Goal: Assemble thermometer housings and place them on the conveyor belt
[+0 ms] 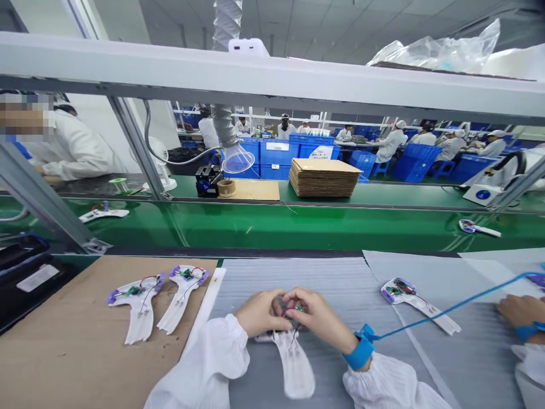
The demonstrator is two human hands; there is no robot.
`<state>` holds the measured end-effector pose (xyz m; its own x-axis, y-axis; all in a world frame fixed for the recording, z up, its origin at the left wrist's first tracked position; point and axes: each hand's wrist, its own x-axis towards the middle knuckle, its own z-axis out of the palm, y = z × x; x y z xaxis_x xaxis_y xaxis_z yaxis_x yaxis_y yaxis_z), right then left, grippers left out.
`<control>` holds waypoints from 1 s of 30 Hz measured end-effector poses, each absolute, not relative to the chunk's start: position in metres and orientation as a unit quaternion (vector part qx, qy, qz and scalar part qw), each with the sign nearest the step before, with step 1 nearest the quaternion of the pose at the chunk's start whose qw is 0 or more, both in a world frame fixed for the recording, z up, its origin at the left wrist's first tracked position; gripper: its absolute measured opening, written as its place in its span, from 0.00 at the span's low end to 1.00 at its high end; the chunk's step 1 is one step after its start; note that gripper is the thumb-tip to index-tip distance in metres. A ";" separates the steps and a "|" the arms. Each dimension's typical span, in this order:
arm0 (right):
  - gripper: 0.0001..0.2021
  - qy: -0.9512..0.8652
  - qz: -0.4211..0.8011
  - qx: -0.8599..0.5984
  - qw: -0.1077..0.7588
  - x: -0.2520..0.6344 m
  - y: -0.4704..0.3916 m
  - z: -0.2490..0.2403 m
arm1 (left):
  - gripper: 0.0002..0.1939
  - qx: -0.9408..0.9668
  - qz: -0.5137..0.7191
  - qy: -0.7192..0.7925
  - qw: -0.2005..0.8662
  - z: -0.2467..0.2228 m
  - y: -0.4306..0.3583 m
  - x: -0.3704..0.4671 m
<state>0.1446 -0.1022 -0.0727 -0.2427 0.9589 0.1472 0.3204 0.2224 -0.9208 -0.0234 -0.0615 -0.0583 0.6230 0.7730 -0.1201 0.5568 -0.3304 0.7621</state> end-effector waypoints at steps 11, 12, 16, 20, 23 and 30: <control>0.13 -0.740 0.271 -0.483 0.381 0.149 -0.108 -0.062 | 0.18 0.689 0.145 0.381 0.600 -0.075 -0.072 -0.024; 0.14 -0.749 0.270 -0.453 0.402 0.150 -0.109 -0.061 | 0.23 0.643 0.145 0.340 0.671 -0.076 -0.071 -0.024; 0.11 -0.779 0.293 -0.375 0.408 0.156 -0.109 -0.058 | 0.26 0.545 0.192 0.276 0.768 -0.080 -0.068 -0.024; 0.03 -0.763 0.288 -0.401 0.418 0.162 -0.106 -0.060 | 0.20 0.573 0.255 0.344 0.699 -0.079 -0.072 -0.017; 0.03 -0.752 0.264 -0.411 0.443 0.163 -0.103 -0.063 | 0.21 0.598 0.287 0.387 0.640 -0.080 -0.077 -0.012; 0.10 -0.727 0.247 -0.429 0.475 0.164 -0.101 -0.070 | 0.14 0.625 0.358 0.401 0.565 -0.077 -0.082 -0.010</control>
